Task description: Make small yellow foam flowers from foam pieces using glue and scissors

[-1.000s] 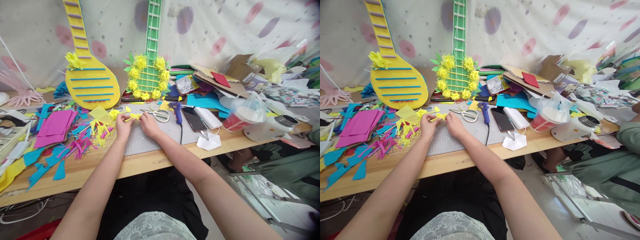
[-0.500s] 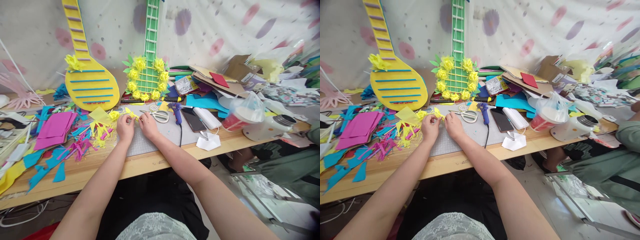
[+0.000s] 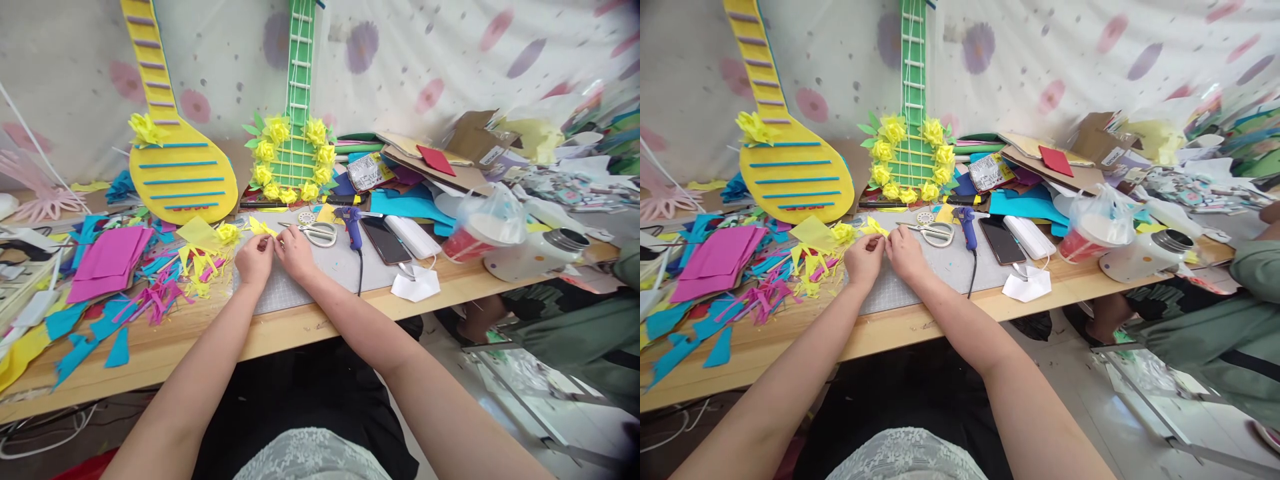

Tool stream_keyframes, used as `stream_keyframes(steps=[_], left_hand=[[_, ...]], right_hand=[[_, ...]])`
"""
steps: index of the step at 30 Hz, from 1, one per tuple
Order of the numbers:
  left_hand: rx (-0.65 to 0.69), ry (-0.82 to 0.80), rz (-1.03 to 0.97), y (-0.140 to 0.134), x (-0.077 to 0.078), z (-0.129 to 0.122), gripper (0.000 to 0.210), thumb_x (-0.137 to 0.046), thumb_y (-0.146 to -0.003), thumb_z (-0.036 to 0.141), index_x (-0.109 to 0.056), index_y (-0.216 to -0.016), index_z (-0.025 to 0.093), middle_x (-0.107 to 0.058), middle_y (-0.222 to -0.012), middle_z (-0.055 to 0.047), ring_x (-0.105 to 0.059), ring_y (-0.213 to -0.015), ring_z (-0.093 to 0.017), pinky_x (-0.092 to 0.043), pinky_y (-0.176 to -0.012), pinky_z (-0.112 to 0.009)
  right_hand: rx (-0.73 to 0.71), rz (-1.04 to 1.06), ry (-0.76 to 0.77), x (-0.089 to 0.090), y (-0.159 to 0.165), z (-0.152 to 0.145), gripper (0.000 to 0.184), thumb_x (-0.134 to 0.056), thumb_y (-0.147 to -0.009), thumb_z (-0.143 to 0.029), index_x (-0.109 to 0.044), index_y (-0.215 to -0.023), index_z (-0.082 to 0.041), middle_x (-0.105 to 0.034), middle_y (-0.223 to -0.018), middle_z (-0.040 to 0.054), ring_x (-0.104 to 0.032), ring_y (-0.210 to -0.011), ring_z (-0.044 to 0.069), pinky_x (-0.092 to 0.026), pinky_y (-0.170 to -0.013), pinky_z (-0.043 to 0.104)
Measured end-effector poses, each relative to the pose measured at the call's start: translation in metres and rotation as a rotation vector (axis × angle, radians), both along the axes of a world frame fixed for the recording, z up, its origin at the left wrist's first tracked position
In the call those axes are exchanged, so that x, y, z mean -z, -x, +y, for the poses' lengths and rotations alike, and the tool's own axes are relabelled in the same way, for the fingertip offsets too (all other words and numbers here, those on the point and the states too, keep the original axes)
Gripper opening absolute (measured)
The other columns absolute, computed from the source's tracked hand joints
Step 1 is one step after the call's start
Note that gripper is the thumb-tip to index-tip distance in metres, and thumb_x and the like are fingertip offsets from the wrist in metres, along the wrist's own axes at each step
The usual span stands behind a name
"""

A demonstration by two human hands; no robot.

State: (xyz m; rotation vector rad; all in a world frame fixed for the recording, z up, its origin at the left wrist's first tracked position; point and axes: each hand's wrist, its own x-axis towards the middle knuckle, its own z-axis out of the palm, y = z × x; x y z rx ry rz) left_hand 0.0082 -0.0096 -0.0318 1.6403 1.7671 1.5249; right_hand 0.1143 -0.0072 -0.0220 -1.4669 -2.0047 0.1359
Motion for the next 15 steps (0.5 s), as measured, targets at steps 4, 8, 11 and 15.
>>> stream_keyframes(steps=[4, 8, 11, 15], left_hand=[[0.088, 0.024, -0.301, -0.0010, 0.0023, 0.0015, 0.015, -0.055, -0.076, 0.029, -0.064, -0.070, 0.019, -0.062, -0.063, -0.001, -0.052, -0.055, -0.011, -0.043, -0.058, -0.024], [0.137, 0.100, -0.520, 0.0016, 0.0033, 0.0045, 0.021, -0.059, -0.074, 0.034, -0.057, -0.060, 0.018, -0.052, -0.052, 0.003, -0.042, -0.044, -0.008, -0.034, -0.043, -0.021], [0.146, 0.142, -0.585, 0.0024, 0.0010, 0.0046, 0.021, -0.060, -0.073, 0.033, -0.055, -0.059, 0.018, -0.047, -0.049, 0.004, -0.037, -0.041, -0.007, -0.028, -0.038, -0.020], [0.141, 0.127, -0.655, 0.0017, -0.0031, 0.0044, 0.019, -0.061, -0.071, 0.026, -0.051, -0.057, 0.017, -0.045, -0.051, 0.005, -0.038, -0.046, -0.006, -0.032, -0.044, -0.019]], right_hand=[[-0.026, -0.017, -0.011, -0.0007, 0.0004, -0.0017, 0.018, -0.042, -0.091, -0.024, -0.058, -0.087, -0.015, -0.055, -0.096, 0.0106, -0.053, -0.086, 0.018, -0.041, -0.074, 0.029], [-0.106, -0.065, -0.032, -0.0032, 0.0017, -0.0053, 0.023, -0.039, -0.092, -0.024, -0.059, -0.088, -0.014, -0.055, -0.094, 0.0108, -0.053, -0.086, 0.018, -0.041, -0.075, 0.028], [-0.147, -0.086, -0.039, -0.0054, 0.0025, -0.0078, 0.025, -0.037, -0.093, -0.024, -0.059, -0.089, -0.014, -0.055, -0.093, 0.0103, -0.054, -0.088, 0.017, -0.042, -0.076, 0.027], [-0.146, -0.086, -0.017, -0.0046, 0.0030, -0.0082, 0.023, -0.039, -0.093, -0.026, -0.059, -0.091, -0.015, -0.056, -0.096, 0.0098, -0.055, -0.088, 0.017, -0.043, -0.075, 0.027]])
